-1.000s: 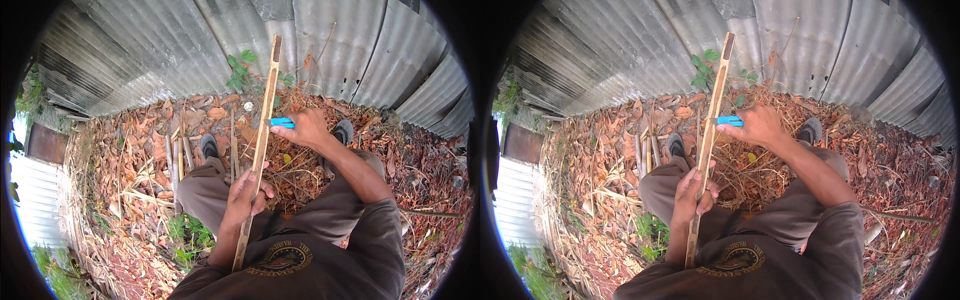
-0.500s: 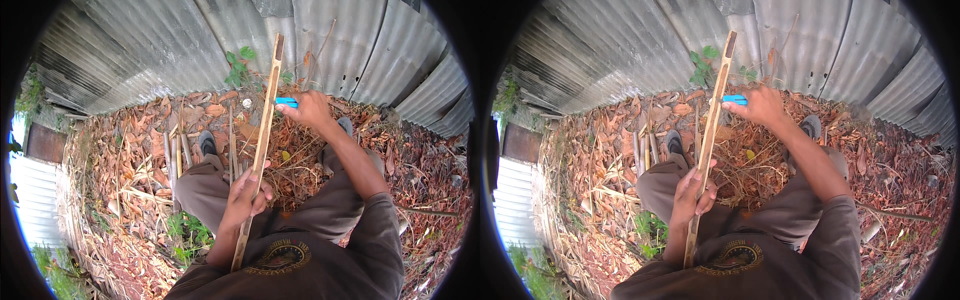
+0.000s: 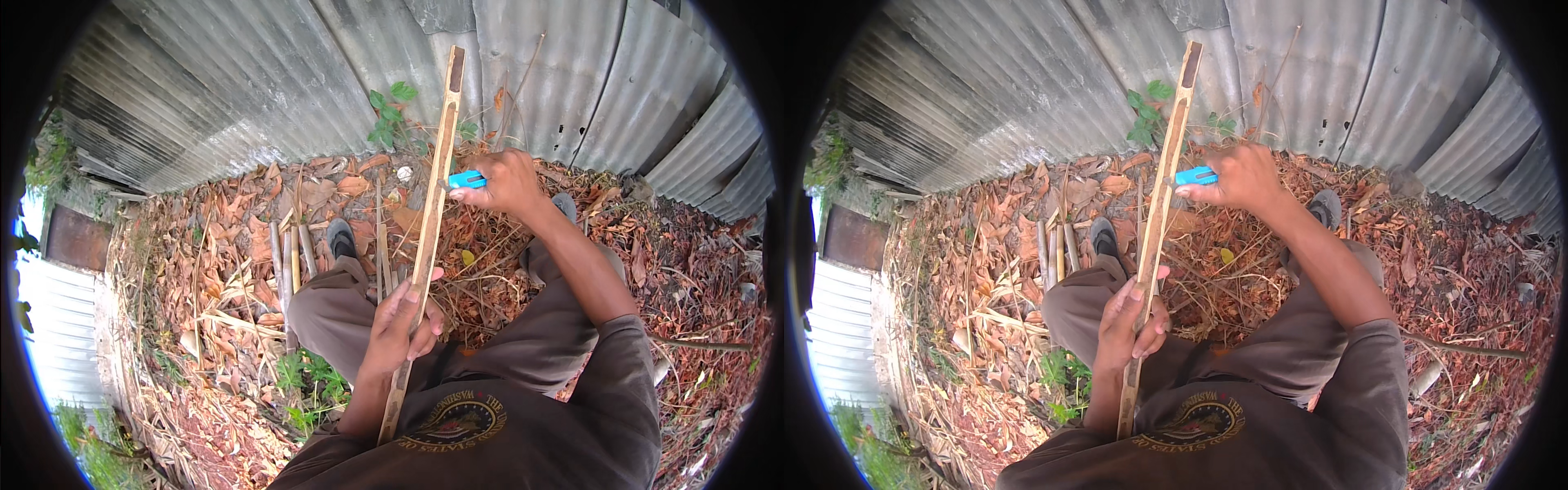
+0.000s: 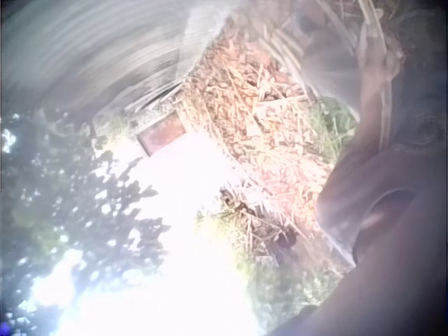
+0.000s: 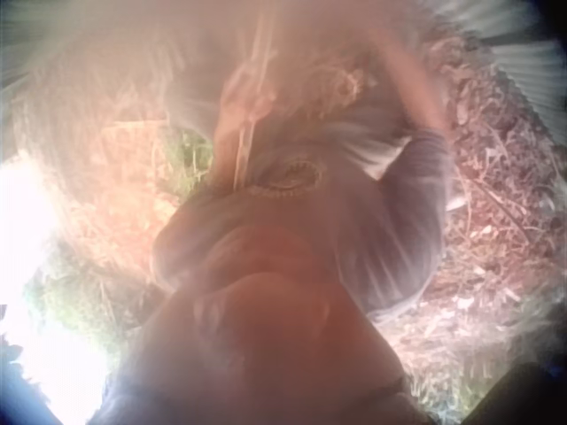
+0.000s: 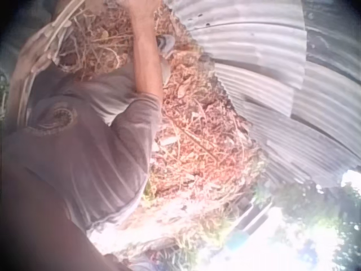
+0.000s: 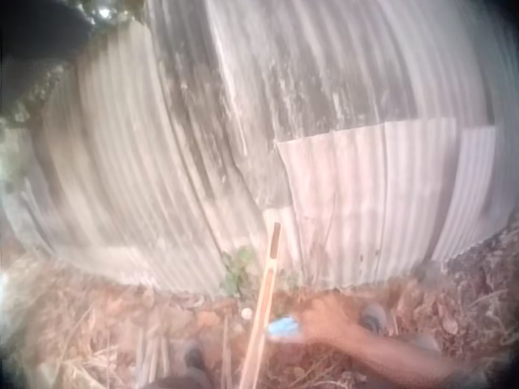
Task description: The person sits on the ground and uses a blue utility knife to shave and sharpen a long wooden stick. They rotate the stick to work on different sides, creating a pointed tip. Later, they switch to a larger knife to further refine the stick's shape.
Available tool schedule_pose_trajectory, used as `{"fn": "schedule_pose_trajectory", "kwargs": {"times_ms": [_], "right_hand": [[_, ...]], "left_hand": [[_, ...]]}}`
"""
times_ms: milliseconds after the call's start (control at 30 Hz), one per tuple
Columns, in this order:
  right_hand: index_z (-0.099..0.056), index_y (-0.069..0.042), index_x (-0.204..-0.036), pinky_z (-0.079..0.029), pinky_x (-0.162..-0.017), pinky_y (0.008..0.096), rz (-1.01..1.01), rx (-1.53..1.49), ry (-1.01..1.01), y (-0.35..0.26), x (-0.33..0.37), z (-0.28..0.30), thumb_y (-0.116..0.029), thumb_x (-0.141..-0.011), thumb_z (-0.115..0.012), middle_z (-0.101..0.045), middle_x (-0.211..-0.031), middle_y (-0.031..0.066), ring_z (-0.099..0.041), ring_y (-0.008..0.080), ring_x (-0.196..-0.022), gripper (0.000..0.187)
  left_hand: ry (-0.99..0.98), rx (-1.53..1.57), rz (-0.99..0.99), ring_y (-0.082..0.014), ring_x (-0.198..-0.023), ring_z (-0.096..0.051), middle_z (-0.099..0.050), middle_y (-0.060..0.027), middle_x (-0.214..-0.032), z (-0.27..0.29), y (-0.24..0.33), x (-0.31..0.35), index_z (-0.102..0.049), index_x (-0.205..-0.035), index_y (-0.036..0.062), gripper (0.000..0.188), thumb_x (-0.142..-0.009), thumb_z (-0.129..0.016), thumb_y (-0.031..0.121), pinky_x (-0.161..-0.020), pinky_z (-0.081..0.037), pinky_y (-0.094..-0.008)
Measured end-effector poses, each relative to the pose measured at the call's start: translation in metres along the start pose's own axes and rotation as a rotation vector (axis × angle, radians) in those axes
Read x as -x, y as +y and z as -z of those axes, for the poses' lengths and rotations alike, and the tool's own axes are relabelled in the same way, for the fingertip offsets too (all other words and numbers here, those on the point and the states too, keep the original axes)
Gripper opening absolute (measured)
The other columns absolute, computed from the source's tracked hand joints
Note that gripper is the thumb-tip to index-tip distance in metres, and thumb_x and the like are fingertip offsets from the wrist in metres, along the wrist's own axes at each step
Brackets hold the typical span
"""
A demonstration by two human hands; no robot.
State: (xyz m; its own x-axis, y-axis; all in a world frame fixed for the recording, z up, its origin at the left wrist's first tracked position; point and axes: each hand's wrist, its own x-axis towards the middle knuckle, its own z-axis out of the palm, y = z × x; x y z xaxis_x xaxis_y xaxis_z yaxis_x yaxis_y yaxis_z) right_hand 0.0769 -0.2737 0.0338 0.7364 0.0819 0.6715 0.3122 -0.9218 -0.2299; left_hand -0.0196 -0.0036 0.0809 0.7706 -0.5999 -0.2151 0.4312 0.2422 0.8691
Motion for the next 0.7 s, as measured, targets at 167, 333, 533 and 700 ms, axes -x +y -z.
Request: {"fn": "schedule_pose_trajectory", "kwargs": {"times_ms": [167, 333, 533, 700], "right_hand": [[-0.071, -0.008, -0.072, -0.049, -0.050, 0.0445, -0.208, -0.014, -0.121, 0.013, -0.017, -0.001, -0.077, -0.075, -0.051, -0.056, -0.048, 0.0110, -0.062, 0.0319, -0.050, 0.072], [-0.069, -0.006, -0.071, -0.048, -0.051, 0.0451, -0.172, -0.024, -0.210, -0.019, 0.003, -0.004, -0.071, -0.080, -0.052, -0.055, -0.049, 0.0140, -0.059, 0.0349, -0.050, 0.068], [-0.070, -0.007, -0.070, -0.049, -0.052, 0.0447, -0.350, 0.052, -0.100, 0.066, -0.023, -0.009, -0.078, -0.079, -0.044, -0.059, -0.051, 0.0129, -0.063, 0.0331, -0.054, 0.077], [-0.070, -0.007, -0.069, -0.049, -0.051, 0.0447, -0.329, 0.006, -0.175, 0.034, -0.020, -0.004, -0.079, -0.079, -0.044, -0.059, -0.052, 0.0136, -0.063, 0.0328, -0.052, 0.077]], "left_hand": [[-0.022, 0.060, 0.044, -0.0045, -0.035, -0.031, -0.052, -0.0090, -0.069, 0.010, 0.000, 0.000, -0.038, -0.138, -0.0015, 0.043, -0.105, -0.033, 0.026, -0.036, -0.031, -0.0204], [0.009, 0.119, 0.047, -0.0046, -0.036, -0.029, -0.047, -0.0050, -0.066, 0.016, -0.005, 0.000, -0.038, -0.138, -0.0009, 0.044, -0.105, -0.034, 0.028, -0.036, -0.030, -0.0207], [0.005, 0.024, 0.142, -0.0049, -0.039, -0.029, -0.038, -0.0009, -0.064, -0.004, -0.012, 0.008, -0.039, -0.139, 0.0012, 0.043, -0.105, -0.033, 0.027, -0.039, -0.032, -0.0223], [0.024, 0.193, 0.106, -0.0044, -0.034, -0.027, -0.048, -0.0048, -0.064, 0.011, -0.015, 0.000, -0.040, -0.137, -0.0013, 0.044, -0.104, -0.036, 0.027, -0.033, -0.028, -0.0202]]}}
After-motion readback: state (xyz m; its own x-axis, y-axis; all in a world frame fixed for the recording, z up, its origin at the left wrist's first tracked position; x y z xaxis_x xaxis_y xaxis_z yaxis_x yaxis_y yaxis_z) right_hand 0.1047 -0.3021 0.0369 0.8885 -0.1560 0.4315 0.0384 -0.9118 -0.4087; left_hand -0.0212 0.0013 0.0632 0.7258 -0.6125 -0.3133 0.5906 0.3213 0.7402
